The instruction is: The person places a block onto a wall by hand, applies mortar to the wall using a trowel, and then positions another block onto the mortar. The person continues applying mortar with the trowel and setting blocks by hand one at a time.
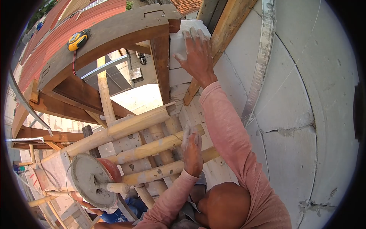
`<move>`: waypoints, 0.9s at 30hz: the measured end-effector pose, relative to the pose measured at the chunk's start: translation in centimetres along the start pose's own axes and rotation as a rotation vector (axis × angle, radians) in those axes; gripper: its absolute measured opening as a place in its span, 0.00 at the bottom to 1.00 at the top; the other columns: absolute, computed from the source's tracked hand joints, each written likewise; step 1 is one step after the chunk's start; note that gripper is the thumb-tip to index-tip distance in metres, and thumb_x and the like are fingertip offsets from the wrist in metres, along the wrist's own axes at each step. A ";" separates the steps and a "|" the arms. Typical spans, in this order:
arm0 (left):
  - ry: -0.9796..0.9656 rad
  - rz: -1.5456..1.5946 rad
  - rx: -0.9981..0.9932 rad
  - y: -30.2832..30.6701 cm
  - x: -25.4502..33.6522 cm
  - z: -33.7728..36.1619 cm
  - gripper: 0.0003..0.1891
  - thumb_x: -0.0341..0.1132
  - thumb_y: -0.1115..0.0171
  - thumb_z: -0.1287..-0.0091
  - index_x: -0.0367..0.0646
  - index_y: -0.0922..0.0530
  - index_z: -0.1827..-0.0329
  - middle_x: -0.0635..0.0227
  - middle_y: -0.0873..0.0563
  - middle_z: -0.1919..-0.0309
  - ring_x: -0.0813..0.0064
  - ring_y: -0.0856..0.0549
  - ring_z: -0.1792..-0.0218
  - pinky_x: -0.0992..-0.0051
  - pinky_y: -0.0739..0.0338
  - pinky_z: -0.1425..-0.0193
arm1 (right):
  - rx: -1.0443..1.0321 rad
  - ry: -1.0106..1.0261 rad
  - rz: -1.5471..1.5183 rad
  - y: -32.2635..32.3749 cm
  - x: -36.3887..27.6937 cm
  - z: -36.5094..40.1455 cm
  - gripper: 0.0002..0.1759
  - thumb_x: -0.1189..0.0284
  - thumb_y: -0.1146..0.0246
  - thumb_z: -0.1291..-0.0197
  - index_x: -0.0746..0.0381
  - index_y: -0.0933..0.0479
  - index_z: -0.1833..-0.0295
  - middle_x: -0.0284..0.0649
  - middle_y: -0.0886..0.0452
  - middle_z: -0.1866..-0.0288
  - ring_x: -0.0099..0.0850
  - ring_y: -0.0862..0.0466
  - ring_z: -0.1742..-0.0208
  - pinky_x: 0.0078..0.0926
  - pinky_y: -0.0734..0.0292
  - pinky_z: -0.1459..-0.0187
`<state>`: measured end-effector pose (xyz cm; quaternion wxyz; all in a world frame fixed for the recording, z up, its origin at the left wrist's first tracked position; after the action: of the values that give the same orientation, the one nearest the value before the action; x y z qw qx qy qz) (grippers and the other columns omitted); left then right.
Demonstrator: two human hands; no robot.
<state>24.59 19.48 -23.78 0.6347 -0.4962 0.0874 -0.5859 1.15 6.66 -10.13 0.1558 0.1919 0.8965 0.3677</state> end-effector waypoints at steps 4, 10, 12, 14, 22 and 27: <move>0.096 -0.123 -0.016 2.7 -1.0 2.5 0.37 0.36 0.49 0.21 0.33 0.56 0.16 0.49 0.48 0.17 0.60 0.43 0.17 0.64 0.46 0.14 | -0.096 0.029 0.005 0.0 2.3 -0.8 0.37 0.63 0.27 0.41 0.57 0.29 0.26 0.46 0.26 0.27 0.50 0.32 0.24 0.52 0.42 0.21; 0.299 -0.240 -0.066 5.0 -1.6 8.5 0.37 0.39 0.51 0.19 0.30 0.56 0.16 0.48 0.46 0.18 0.59 0.41 0.18 0.64 0.45 0.15 | -0.033 -0.017 0.003 0.5 2.8 -0.8 0.31 0.70 0.30 0.39 0.53 0.25 0.29 0.41 0.21 0.30 0.46 0.27 0.28 0.50 0.37 0.23; 0.385 -0.327 -0.088 6.0 -1.4 10.4 0.36 0.41 0.51 0.18 0.30 0.55 0.16 0.48 0.45 0.18 0.59 0.41 0.18 0.64 0.45 0.15 | 0.051 0.018 -0.026 0.4 2.8 0.0 0.29 0.71 0.31 0.38 0.53 0.24 0.30 0.40 0.20 0.31 0.45 0.27 0.28 0.49 0.37 0.24; 0.430 -0.380 -0.085 6.8 -0.7 11.9 0.36 0.40 0.51 0.18 0.30 0.54 0.17 0.49 0.45 0.18 0.59 0.41 0.18 0.64 0.45 0.15 | 0.129 0.036 -0.044 0.3 3.0 0.0 0.29 0.73 0.32 0.38 0.53 0.23 0.30 0.40 0.20 0.31 0.44 0.27 0.28 0.49 0.37 0.23; 0.460 -0.506 0.011 11.8 0.9 15.5 0.34 0.40 0.50 0.18 0.30 0.51 0.17 0.51 0.39 0.19 0.61 0.36 0.20 0.66 0.39 0.17 | 0.167 0.012 -0.067 -0.7 3.3 0.5 0.27 0.77 0.38 0.35 0.51 0.22 0.30 0.39 0.20 0.30 0.43 0.27 0.27 0.47 0.38 0.22; 0.486 -0.660 0.065 12.3 1.5 17.6 0.35 0.42 0.50 0.18 0.30 0.49 0.17 0.49 0.38 0.20 0.61 0.34 0.21 0.64 0.38 0.18 | 0.221 -0.021 -0.101 -0.5 3.6 1.0 0.27 0.78 0.38 0.36 0.50 0.21 0.31 0.38 0.20 0.31 0.43 0.27 0.28 0.44 0.35 0.22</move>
<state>45.29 25.31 -23.38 0.3889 -0.3245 0.0520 -0.8607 -1.72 8.54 -11.66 0.1614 0.1664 0.9384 0.2563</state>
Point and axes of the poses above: each hand's wrist, its own z-axis away from the middle knuckle, its own y-axis out of the back of the hand, x = y × z, the point moved 7 cm from there along -z, towards the middle knuckle
